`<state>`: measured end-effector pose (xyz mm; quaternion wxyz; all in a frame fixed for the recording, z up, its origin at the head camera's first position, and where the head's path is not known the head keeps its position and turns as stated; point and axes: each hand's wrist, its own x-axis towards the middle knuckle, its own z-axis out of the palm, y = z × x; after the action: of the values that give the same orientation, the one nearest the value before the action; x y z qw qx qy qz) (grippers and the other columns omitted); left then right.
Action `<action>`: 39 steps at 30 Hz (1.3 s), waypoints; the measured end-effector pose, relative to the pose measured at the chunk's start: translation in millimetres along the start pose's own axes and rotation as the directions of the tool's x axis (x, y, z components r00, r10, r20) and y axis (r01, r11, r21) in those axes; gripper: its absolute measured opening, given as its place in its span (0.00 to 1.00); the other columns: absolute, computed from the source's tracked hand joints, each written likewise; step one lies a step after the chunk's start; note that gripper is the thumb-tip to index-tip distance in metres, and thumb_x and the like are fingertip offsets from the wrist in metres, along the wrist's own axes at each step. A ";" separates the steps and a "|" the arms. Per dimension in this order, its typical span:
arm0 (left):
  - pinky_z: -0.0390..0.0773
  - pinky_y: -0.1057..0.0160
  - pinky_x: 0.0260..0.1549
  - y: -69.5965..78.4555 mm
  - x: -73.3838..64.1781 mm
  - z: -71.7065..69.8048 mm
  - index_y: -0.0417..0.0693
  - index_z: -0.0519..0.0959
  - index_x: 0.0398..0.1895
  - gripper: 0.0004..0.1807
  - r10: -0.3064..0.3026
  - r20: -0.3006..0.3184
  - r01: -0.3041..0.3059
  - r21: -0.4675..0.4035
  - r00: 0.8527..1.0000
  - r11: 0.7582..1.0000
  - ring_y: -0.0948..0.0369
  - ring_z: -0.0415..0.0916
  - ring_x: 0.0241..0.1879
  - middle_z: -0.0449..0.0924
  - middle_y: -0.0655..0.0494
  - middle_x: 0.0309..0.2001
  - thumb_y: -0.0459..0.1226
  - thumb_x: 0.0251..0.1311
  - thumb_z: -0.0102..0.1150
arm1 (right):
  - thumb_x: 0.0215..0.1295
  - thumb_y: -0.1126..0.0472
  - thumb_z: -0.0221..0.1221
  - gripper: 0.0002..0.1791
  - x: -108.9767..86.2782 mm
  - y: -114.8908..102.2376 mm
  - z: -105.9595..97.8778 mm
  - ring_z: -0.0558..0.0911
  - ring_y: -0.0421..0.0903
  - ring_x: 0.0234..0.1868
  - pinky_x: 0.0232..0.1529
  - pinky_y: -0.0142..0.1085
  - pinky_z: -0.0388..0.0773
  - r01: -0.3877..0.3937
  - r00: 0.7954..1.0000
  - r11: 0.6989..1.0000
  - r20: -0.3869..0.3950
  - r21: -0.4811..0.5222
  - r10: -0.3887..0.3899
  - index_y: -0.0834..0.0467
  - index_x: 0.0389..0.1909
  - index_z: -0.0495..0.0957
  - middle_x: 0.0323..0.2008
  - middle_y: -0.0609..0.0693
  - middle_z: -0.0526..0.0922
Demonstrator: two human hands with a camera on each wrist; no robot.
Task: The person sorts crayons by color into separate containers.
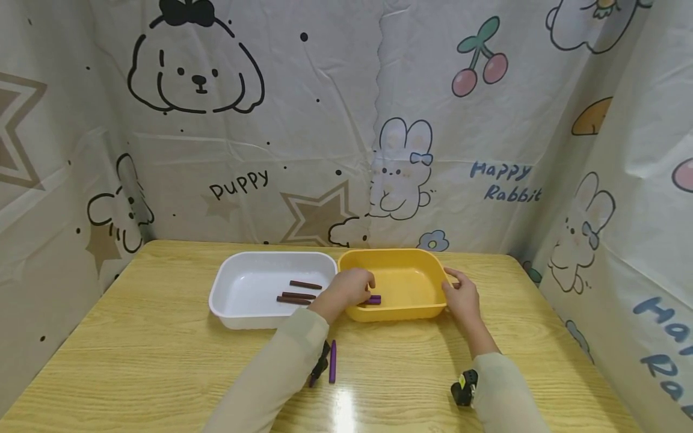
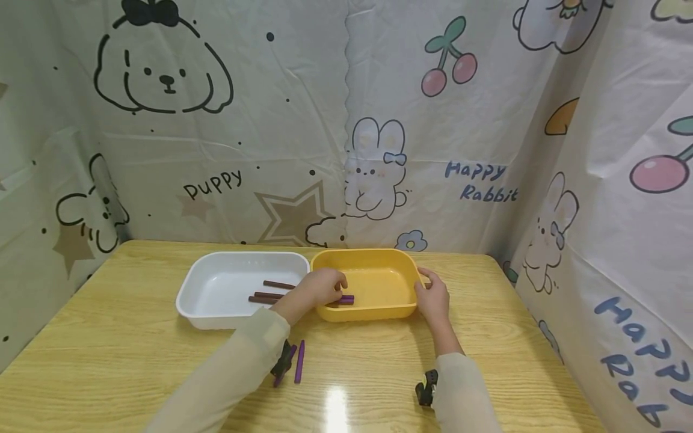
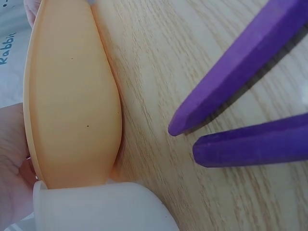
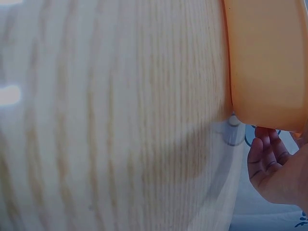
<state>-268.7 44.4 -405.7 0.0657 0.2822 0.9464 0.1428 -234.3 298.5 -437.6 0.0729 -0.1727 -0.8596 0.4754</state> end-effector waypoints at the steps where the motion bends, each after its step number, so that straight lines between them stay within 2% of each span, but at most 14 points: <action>1: 0.77 0.62 0.42 -0.4 -0.3 -0.1 0.48 0.81 0.42 0.10 0.004 0.002 -0.004 -0.004 1.000 1.000 0.62 0.77 0.37 0.83 0.57 0.38 0.37 0.58 0.59 | 0.69 0.60 0.48 0.24 0.0 -0.1 0.2 0.77 0.46 0.34 0.24 0.29 0.77 -0.001 1.000 1.000 -0.003 -0.004 0.001 0.53 0.66 0.65 0.47 0.63 0.74; 5: 0.77 0.62 0.43 -1.8 -1.2 -1.9 0.48 0.80 0.44 0.11 0.012 0.010 -0.011 -0.064 1.000 0.998 0.62 0.76 0.37 0.82 0.56 0.37 0.38 0.59 0.58 | 0.69 0.60 0.48 0.24 0.5 0.1 1.0 0.76 0.46 0.34 0.25 0.28 0.77 -0.007 1.000 1.000 -0.008 -0.003 0.007 0.53 0.66 0.65 0.47 0.62 0.73; 13: 0.76 0.59 0.49 -6.3 -5.0 -9.7 0.47 0.79 0.47 0.12 0.025 0.000 -0.025 -0.163 1.000 0.986 0.58 0.77 0.44 0.82 0.53 0.42 0.38 0.60 0.58 | 0.68 0.60 0.48 0.24 1.3 0.4 1.0 0.76 0.45 0.33 0.24 0.29 0.76 -0.012 1.000 1.000 -0.006 0.013 0.013 0.53 0.65 0.65 0.46 0.62 0.73; 21: 0.78 0.62 0.39 -12.0 -14.3 -16.1 0.45 0.80 0.46 0.12 0.059 -0.066 -0.073 -0.238 0.996 0.969 0.58 0.78 0.39 0.83 0.51 0.40 0.37 0.60 0.58 | 0.68 0.60 0.48 0.24 -0.1 -0.9 0.2 0.77 0.48 0.37 0.27 0.27 0.77 0.003 1.000 1.000 -0.013 -0.012 -0.003 0.54 0.65 0.66 0.47 0.63 0.74; 25: 0.78 0.63 0.36 -13.1 -19.7 -20.0 0.45 0.80 0.46 0.12 0.069 -0.100 -0.092 -0.246 0.993 0.965 0.58 0.78 0.37 0.82 0.52 0.39 0.37 0.60 0.58 | 0.67 0.61 0.48 0.24 0.1 -1.6 0.3 0.76 0.47 0.37 0.26 0.27 0.76 -0.003 1.000 1.000 -0.009 -0.004 0.003 0.55 0.65 0.66 0.47 0.63 0.74; 33: 0.78 0.60 0.40 -14.8 -35.6 -27.5 0.43 0.80 0.44 0.12 0.023 -0.114 -0.055 -0.285 0.993 0.957 0.57 0.77 0.39 0.82 0.52 0.38 0.38 0.59 0.60 | 0.68 0.61 0.48 0.24 0.3 -1.4 -1.0 0.77 0.47 0.36 0.25 0.28 0.76 0.002 1.000 1.000 -0.007 0.002 -0.002 0.55 0.65 0.66 0.47 0.63 0.73; 39: 0.78 0.61 0.40 -15.8 -53.2 -32.7 0.42 0.80 0.44 0.13 -0.020 -0.119 -0.019 -0.315 0.993 0.949 0.58 0.76 0.38 0.81 0.52 0.38 0.38 0.58 0.61 | 0.68 0.60 0.48 0.24 -0.1 -1.7 -0.8 0.75 0.46 0.37 0.27 0.28 0.76 0.004 1.000 1.000 -0.011 -0.010 -0.004 0.55 0.65 0.66 0.47 0.62 0.73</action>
<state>-239.3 -5.3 -377.2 0.0526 0.2588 0.9136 0.3092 -234.3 298.2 -435.8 0.0776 -0.1741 -0.8618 0.4700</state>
